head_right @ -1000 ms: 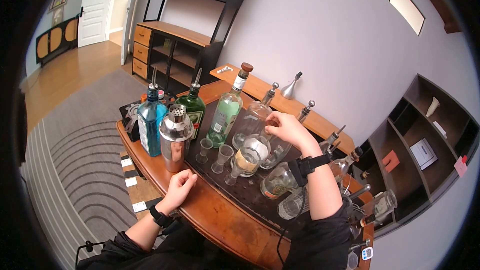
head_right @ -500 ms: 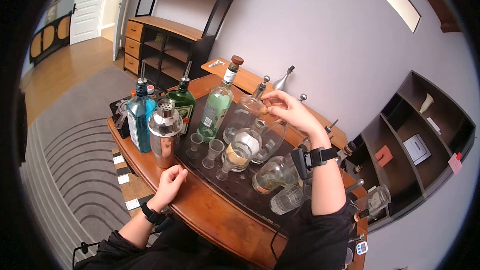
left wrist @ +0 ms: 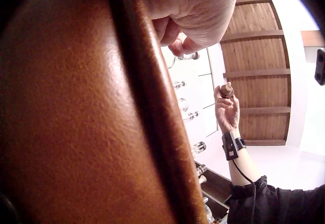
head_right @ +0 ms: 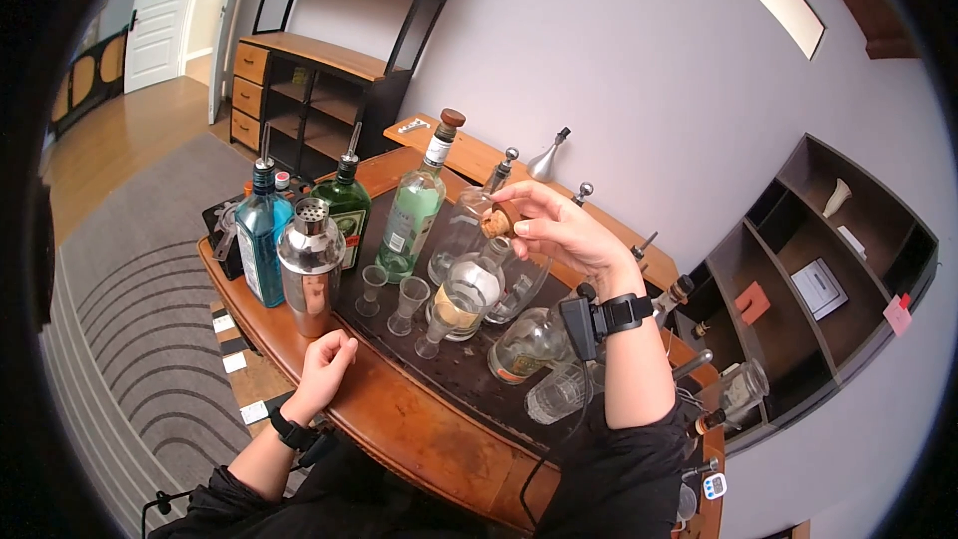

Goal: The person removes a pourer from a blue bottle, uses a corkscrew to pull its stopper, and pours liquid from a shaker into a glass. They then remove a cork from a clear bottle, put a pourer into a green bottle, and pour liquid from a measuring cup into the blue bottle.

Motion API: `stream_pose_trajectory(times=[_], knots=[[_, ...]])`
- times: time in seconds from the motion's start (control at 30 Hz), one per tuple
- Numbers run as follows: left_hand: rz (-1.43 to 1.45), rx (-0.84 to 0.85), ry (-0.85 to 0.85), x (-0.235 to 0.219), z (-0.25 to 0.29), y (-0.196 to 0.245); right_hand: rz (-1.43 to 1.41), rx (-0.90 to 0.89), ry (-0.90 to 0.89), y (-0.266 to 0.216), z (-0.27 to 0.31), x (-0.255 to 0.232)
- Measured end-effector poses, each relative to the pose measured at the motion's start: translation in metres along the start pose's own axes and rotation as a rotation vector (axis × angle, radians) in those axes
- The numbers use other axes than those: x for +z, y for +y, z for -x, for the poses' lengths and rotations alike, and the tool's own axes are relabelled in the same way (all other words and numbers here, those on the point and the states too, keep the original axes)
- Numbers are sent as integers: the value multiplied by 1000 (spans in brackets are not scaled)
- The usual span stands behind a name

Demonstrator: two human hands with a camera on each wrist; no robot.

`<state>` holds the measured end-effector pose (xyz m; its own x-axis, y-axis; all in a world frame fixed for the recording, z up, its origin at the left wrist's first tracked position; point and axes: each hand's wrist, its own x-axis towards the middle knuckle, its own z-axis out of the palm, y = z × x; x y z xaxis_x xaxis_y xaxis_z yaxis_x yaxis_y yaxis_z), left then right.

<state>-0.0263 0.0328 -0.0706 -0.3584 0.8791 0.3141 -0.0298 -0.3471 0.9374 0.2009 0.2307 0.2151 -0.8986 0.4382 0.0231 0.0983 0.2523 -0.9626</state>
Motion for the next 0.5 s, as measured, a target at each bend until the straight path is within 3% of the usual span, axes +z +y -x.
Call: stream_pose_trajectory(times=[0.17,0.33,0.5], knots=[[6,-20,2,0,0,-1,-97,-33,-30,2,-1,3],[4,-6,4,0,0,-2,-26,-56,88,5,-5,-1],[-1,-3,7,0,0,0,-112,-77,76,9,-6,2]])
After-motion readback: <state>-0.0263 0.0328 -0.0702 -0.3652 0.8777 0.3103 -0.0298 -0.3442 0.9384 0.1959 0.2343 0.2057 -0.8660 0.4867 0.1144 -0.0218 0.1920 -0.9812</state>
